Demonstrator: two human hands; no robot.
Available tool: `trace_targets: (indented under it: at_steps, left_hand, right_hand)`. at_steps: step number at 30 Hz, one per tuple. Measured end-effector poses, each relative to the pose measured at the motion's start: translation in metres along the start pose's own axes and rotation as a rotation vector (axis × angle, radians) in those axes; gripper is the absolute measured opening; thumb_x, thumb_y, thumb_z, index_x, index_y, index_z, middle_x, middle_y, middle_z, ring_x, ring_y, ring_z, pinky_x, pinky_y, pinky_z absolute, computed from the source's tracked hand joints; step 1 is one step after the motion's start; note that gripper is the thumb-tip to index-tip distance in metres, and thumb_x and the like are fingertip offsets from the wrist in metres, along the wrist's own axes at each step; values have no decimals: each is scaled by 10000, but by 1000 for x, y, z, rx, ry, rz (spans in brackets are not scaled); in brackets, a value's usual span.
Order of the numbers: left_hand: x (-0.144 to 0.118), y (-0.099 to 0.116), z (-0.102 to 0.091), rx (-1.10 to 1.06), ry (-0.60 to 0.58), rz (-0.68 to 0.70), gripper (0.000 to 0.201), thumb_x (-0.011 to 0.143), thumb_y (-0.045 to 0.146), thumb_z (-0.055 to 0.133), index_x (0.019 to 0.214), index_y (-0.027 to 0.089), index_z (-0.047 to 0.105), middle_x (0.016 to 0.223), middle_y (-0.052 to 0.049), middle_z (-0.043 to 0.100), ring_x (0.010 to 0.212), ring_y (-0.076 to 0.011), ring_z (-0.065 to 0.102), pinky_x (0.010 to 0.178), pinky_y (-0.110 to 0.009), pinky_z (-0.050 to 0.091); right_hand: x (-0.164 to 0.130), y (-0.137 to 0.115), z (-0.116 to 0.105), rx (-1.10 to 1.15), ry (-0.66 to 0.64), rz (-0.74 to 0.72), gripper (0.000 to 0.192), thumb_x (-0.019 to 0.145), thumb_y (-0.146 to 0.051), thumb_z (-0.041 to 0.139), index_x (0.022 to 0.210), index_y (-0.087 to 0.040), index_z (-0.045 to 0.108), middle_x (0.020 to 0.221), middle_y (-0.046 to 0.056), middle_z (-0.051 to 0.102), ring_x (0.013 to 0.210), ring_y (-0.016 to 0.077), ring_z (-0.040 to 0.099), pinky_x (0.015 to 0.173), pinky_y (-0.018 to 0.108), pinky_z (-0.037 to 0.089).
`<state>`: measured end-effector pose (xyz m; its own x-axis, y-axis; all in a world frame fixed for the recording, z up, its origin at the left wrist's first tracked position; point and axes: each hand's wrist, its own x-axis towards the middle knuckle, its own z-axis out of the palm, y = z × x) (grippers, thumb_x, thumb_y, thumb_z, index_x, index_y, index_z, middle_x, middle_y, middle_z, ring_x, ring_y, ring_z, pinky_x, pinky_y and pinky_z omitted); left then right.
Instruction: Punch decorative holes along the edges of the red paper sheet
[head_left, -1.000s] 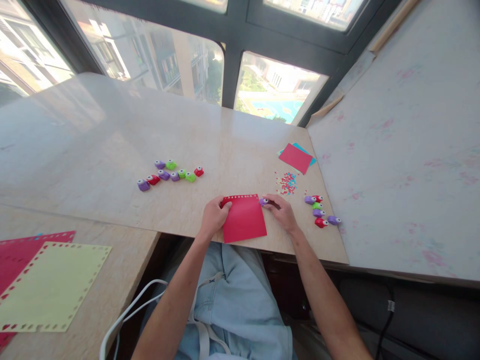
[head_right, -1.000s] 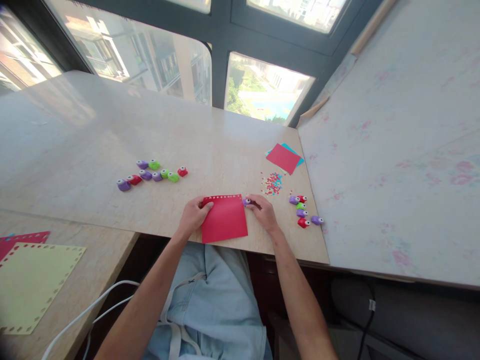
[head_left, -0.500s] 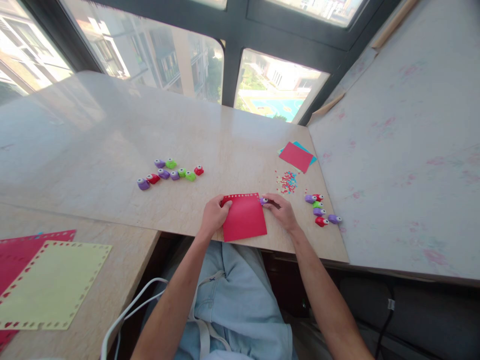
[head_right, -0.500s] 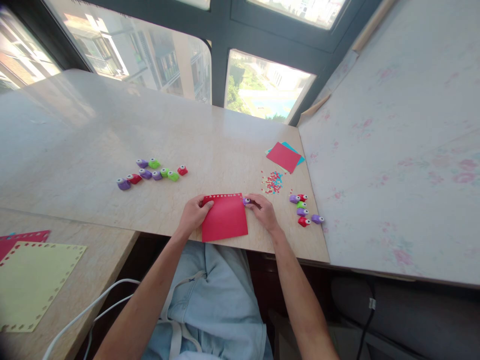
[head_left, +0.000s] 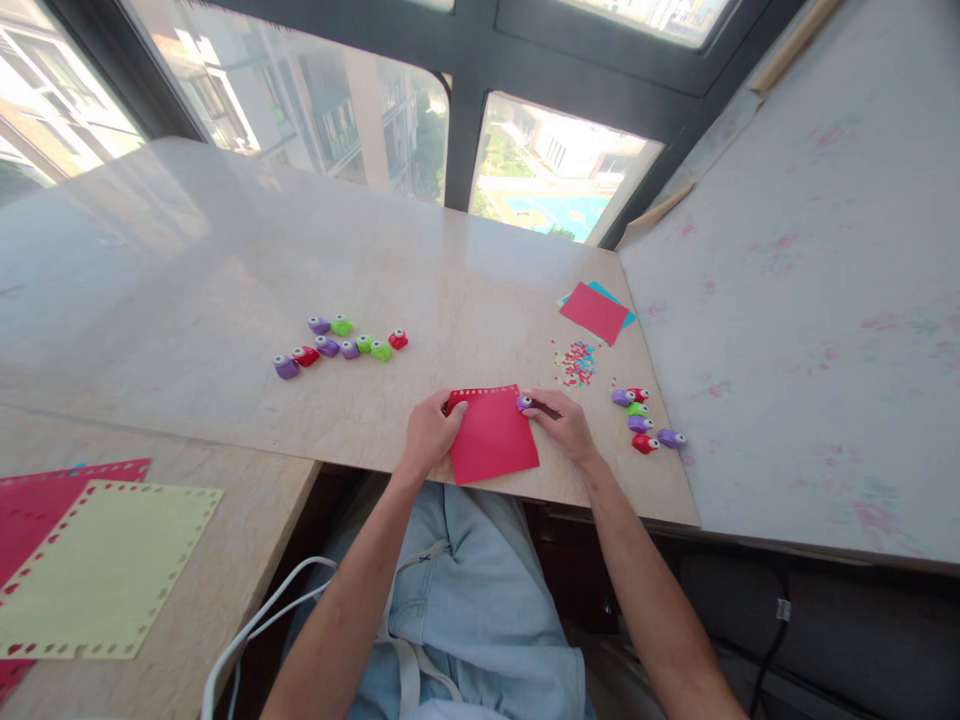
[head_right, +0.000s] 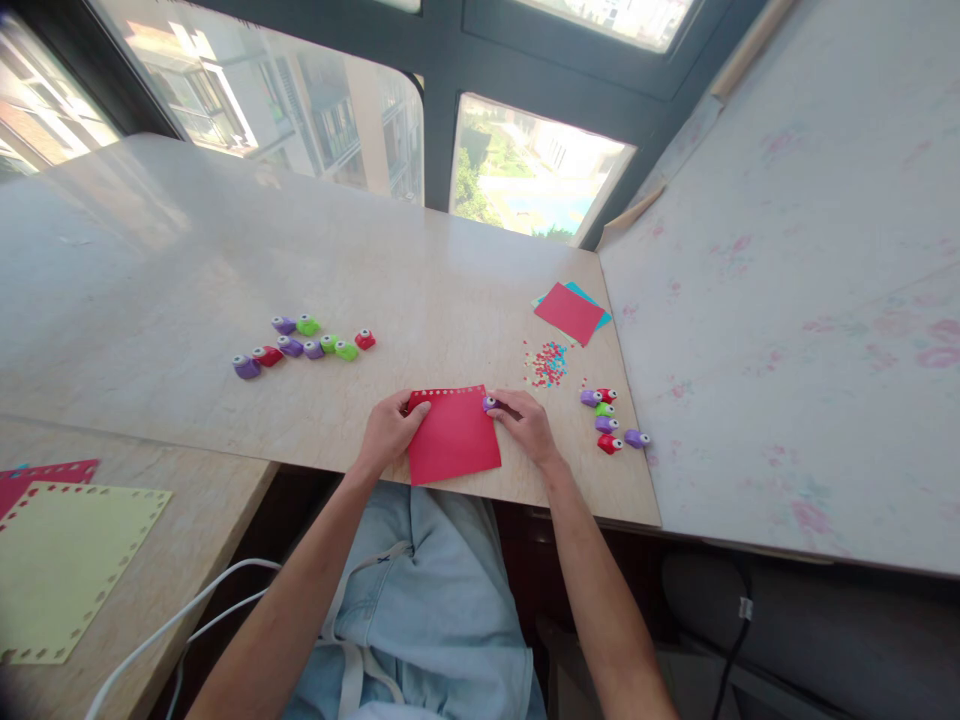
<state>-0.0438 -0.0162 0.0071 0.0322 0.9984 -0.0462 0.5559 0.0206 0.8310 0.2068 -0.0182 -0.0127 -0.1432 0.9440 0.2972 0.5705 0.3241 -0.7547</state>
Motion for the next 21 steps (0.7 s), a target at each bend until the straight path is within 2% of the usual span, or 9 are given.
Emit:
trace_targets:
  at_steps: [9, 16, 21]
  left_hand:
    - [0, 3, 2, -13, 14, -7, 221, 864, 342, 499, 778, 177, 619, 741, -30, 649, 657, -152, 548, 602, -251, 361]
    - [0, 2, 1, -48, 28, -5, 233, 875, 352, 500, 770, 176, 609, 710, -16, 631, 639, -144, 535, 602, -250, 362]
    - [-1, 3, 1, -42, 21, -11, 234, 876, 358, 503, 760, 179, 597, 700, -5, 621, 633, -137, 526, 600, -246, 357]
  right_hand:
    - [-4, -3, 3, -49, -22, -15, 327, 891, -348, 621, 1208, -278, 656, 1180, 63, 687, 1071, 218, 636, 973, 401, 485]
    - [-11, -9, 3, -96, -14, -81, 294, 919, -332, 589, 1197, -278, 665, 1191, 73, 674, 1113, 224, 605, 991, 430, 468]
    - [-21, -12, 2, -157, 43, -47, 256, 908, -347, 607, 1140, -282, 694, 1073, 74, 677, 1010, 225, 617, 913, 416, 499]
